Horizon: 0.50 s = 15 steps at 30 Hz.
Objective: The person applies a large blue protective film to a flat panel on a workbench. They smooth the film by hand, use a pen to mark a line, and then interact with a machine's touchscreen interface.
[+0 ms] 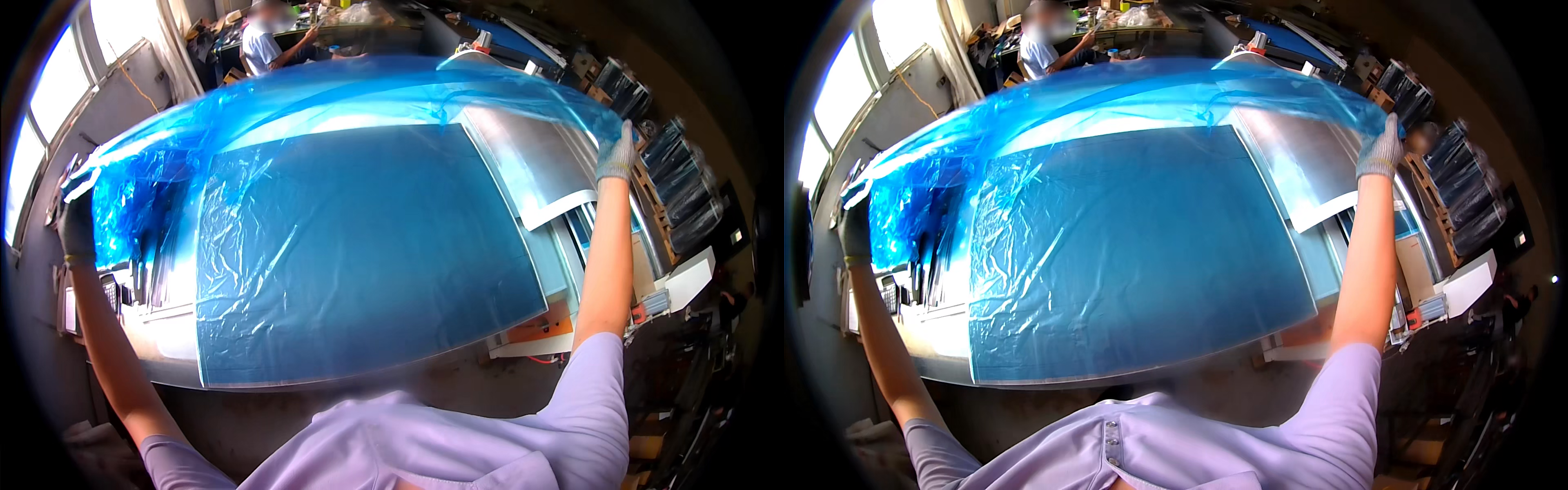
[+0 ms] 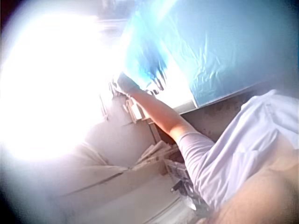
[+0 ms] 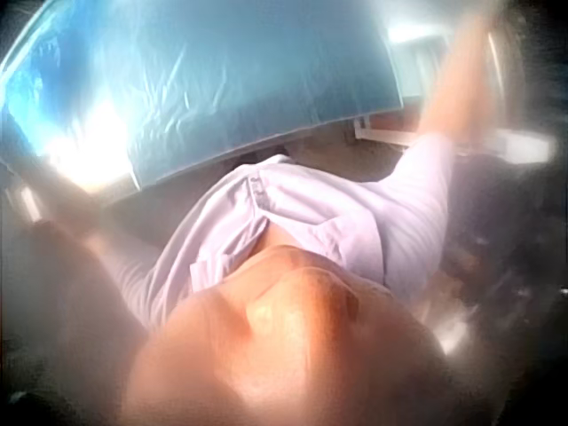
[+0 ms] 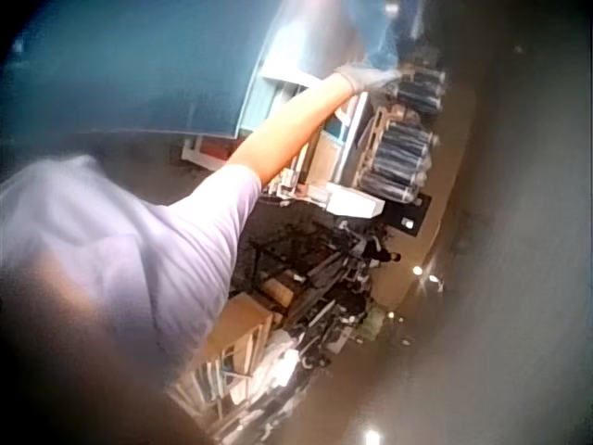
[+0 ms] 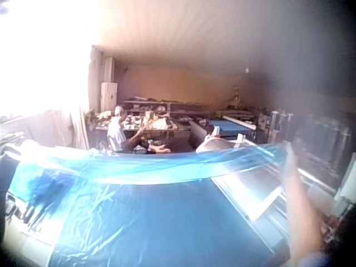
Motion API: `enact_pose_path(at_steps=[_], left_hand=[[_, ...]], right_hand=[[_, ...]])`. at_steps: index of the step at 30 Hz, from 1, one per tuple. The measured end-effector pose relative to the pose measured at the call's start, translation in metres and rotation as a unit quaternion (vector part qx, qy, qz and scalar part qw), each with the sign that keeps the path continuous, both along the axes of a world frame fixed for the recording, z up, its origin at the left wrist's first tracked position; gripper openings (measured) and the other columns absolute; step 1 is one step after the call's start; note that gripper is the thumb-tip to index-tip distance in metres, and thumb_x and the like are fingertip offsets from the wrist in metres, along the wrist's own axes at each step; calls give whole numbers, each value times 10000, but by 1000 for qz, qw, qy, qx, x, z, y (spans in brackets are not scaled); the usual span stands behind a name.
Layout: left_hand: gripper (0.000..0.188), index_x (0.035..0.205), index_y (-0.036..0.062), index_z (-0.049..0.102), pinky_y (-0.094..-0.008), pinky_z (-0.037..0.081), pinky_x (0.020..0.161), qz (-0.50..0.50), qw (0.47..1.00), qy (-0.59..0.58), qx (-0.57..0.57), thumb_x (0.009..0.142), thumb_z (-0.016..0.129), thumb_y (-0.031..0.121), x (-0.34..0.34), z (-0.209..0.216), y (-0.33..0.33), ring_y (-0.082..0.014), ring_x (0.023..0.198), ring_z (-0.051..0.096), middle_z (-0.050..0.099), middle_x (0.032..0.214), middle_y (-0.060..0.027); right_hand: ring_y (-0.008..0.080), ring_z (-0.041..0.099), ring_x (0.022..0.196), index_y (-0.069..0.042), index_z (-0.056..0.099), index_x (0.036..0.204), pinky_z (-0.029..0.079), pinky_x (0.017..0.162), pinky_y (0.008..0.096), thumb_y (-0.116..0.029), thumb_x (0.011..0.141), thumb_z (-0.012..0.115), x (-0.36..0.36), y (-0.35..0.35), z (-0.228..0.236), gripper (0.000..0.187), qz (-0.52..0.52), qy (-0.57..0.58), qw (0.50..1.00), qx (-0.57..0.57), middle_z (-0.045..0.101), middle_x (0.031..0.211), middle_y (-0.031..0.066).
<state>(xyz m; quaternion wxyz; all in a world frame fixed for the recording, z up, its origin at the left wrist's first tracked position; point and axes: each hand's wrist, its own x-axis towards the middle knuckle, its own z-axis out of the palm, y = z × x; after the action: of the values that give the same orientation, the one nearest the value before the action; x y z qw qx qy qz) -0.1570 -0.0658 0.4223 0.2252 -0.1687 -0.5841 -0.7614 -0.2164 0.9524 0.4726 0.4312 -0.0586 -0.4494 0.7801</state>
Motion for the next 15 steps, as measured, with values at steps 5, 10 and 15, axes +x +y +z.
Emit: enact_pose_path(at_steps=[5, 10, 15], left_hand=[[377, 1209, -17, 504, -352, 411, 978, 64, 997, 39, -8, 889, 573, 168, 37, -78, 61, -215, 1060, 555, 573, 1153, -131], [315, 1196, 18, 515, -306, 434, 939, 192, 963, -57, -179, 896, 538, 112, 79, -160, 92, -170, 1018, 560, 575, 1138, -87], [253, 1113, 60, 577, -241, 449, 703, 246, 952, -182, 4, 870, 531, 113, 106, -218, 134, -117, 803, 543, 574, 985, -42]], right_hand=[[214, 601, 906, 13, 579, 1026, 484, 828, 357, -293, 910, 566, 32, -5, -65, 328, -31, -54, 998, 18, 623, 968, 98], [293, 537, 1102, -16, 470, 1286, 417, 947, 427, -443, 827, 619, 61, -20, -136, 644, -53, -147, 988, -8, 535, 1246, 163], [260, 566, 1021, 17, 591, 1156, 436, 916, 406, -423, 778, 676, 85, 0, -227, 586, -180, -274, 944, 26, 584, 1189, 118]])
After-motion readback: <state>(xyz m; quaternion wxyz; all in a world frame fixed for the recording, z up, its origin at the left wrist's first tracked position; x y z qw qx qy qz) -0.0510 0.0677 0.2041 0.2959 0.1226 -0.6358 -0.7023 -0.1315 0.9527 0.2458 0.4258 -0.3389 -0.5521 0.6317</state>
